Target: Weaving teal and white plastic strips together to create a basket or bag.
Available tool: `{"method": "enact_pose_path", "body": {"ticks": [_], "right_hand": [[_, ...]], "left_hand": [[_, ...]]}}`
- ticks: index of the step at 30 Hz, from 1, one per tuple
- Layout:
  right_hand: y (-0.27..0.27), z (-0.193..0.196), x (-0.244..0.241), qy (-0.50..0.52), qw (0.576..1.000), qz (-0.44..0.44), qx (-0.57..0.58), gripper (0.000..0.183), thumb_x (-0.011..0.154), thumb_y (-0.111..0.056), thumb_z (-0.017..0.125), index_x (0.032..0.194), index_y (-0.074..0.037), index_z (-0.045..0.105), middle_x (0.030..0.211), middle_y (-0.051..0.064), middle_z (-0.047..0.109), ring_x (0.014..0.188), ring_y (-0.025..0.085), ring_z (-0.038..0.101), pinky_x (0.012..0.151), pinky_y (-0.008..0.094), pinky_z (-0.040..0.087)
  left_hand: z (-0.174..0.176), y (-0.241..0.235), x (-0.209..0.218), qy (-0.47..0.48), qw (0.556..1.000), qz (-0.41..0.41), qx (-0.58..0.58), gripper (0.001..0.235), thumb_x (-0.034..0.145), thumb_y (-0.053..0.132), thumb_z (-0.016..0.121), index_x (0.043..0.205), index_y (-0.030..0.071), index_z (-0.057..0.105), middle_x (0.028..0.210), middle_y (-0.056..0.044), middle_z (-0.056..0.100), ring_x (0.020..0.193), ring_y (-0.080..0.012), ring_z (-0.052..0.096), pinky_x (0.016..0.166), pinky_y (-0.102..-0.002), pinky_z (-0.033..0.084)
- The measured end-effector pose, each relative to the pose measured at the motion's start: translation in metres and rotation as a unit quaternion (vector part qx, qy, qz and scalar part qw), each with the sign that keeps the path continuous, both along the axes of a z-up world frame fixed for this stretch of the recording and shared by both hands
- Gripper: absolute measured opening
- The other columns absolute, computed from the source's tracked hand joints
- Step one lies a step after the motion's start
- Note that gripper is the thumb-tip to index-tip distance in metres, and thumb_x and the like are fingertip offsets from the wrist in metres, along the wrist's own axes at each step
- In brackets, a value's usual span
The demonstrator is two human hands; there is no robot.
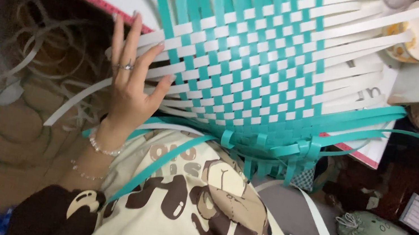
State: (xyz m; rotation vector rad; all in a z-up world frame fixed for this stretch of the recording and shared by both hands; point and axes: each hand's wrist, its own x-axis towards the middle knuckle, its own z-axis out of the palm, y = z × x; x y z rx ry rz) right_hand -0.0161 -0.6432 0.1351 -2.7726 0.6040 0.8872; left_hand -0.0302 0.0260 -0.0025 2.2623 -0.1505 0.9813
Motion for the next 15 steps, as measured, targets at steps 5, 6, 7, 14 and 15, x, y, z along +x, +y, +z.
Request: {"method": "enact_pose_path", "body": {"ticks": [5,6,7,14,15], "right_hand": [[0.056,0.01,-0.024,0.05,0.995,-0.047,-0.077,0.062,0.069,-0.064,0.064,0.112,-0.021,0.076,0.102,0.006,0.069,0.093,0.02,0.067,0.075,0.029,0.047],[0.07,0.009,-0.024,0.061,0.993,-0.051,-0.09,0.062,0.068,-0.064,0.066,0.112,-0.02,0.076,0.103,0.006,0.07,0.094,0.02,0.068,0.076,0.029,0.048],[0.084,0.008,-0.026,0.072,0.99,-0.058,-0.103,0.063,0.068,-0.064,0.067,0.112,-0.02,0.077,0.104,0.007,0.072,0.095,0.021,0.069,0.076,0.03,0.049],[0.18,0.009,-0.079,0.155,0.951,-0.164,-0.212,0.068,0.063,-0.066,0.075,0.111,-0.018,0.082,0.11,0.011,0.08,0.101,0.026,0.076,0.08,0.032,0.053],[0.198,0.005,-0.084,0.167,0.944,-0.171,-0.226,0.069,0.062,-0.066,0.076,0.111,-0.017,0.082,0.111,0.012,0.081,0.102,0.026,0.077,0.08,0.032,0.054]], "left_hand": [[-0.001,-0.002,-0.001,0.004,1.0,0.006,-0.003,0.031,0.104,0.016,0.057,0.126,-0.005,0.057,0.154,-0.02,0.019,0.146,-0.0431,0.01,0.122,-0.063,0.023],[-0.001,-0.001,-0.001,0.005,1.0,0.01,-0.002,0.03,0.104,0.015,0.057,0.127,-0.005,0.056,0.154,-0.02,0.018,0.146,-0.0433,0.01,0.123,-0.063,0.023],[-0.001,0.0,-0.002,0.002,1.0,0.008,-0.001,0.03,0.104,0.015,0.057,0.127,-0.005,0.056,0.154,-0.02,0.018,0.146,-0.0433,0.01,0.123,-0.063,0.023],[-0.001,-0.013,0.003,-0.044,0.999,-0.005,-0.03,0.032,0.101,0.019,0.053,0.119,-0.008,0.058,0.146,-0.026,0.034,0.141,-0.045,0.022,0.118,-0.062,0.027],[0.001,-0.015,0.001,-0.055,0.997,-0.007,-0.046,0.027,0.1,0.014,0.054,0.118,-0.007,0.056,0.142,-0.027,0.039,0.14,-0.0453,0.028,0.118,-0.061,0.03]]}}
